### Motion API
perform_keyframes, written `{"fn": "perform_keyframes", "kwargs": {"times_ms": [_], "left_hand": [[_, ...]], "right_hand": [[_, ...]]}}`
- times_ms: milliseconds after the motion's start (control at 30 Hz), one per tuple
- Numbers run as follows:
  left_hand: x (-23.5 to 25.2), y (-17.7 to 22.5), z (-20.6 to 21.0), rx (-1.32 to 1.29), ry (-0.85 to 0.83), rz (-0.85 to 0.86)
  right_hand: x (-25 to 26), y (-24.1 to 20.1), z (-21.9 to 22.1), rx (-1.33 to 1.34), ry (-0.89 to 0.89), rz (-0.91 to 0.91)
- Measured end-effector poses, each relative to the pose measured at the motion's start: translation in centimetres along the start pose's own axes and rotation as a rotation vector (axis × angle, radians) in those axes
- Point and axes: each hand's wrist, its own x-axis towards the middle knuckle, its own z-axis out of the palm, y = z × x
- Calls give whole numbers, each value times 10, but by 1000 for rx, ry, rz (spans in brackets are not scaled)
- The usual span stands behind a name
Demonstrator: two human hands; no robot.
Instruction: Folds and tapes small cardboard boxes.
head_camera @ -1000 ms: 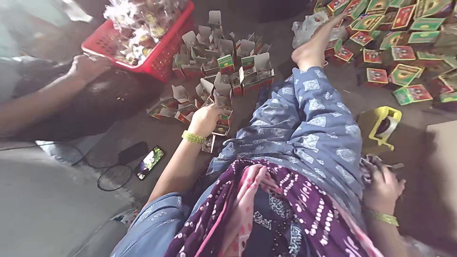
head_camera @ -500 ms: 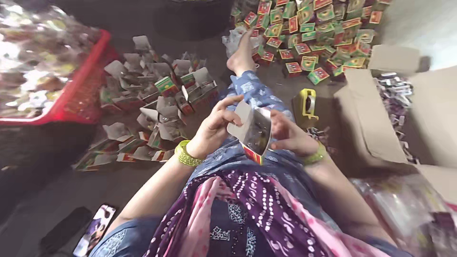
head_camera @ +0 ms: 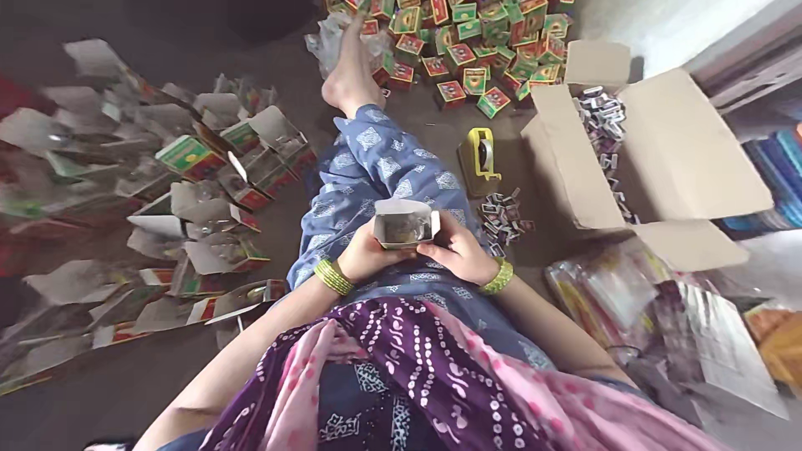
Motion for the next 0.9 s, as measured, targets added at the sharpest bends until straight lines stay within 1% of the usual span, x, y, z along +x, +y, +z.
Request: {"fn": "perform_keyframes", "kwargs": {"times_ms": [33, 100, 167, 200, 233, 267, 333, 367, 400, 433, 500, 567, 667, 733, 767, 800, 867, 900], "left_hand": [[-1, -1, 0, 4, 2, 15], [-3, -1, -2, -19, 18, -1], [-8, -2, -5, -62, 60, -55], [-9, -4, -6, -88, 82, -75], [-11, -4, -8, -108, 96, -92], [-11, -5, -9, -106, 104, -102], [-10, -6, -9, -81, 106, -83], [-10, -6, -8, -69, 100, -67], [-10, -5, -7, -55, 95, -54], [-9, -5, -6, -31, 92, -45], [-9, -4, -8, 43, 90, -37], [-9, 0, -8, 64, 107, -24], [-10, 0, -7, 41, 143, -43], [-10, 0, -7, 18, 177, -71], [-10, 0, -7, 22, 192, -90], [-10, 0, -7, 29, 206, -106], [-10, -2, -7, 36, 225, -129], [-9, -3, -7, 42, 233, -135]], "right_hand": [[-1, -2, -8, -37, 11, 15], [-4, -4, -35, -166, 148, 120], [-11, 6, -73, -409, 320, 324], [-18, 17, -92, -563, 358, 451], [-28, 26, -109, -722, 334, 607], [-38, 34, -121, -847, 253, 788], [-59, 46, -131, -961, 0, 1151], [-70, 56, -132, -963, -90, 1255], [-81, 68, -133, -954, -137, 1314], [-93, 79, -130, -951, -115, 1316], [-111, 99, -123, -949, 12, 1246], [-117, 107, -115, -957, 79, 1209], [-112, 100, -108, -969, 93, 1190], [-99, 86, -110, -886, 204, 1125], [-89, 75, -110, -851, 277, 1030], [-79, 62, -107, -823, 343, 897], [-58, 30, -94, -714, 427, 552], [-46, 11, -85, -639, 435, 381]]}}
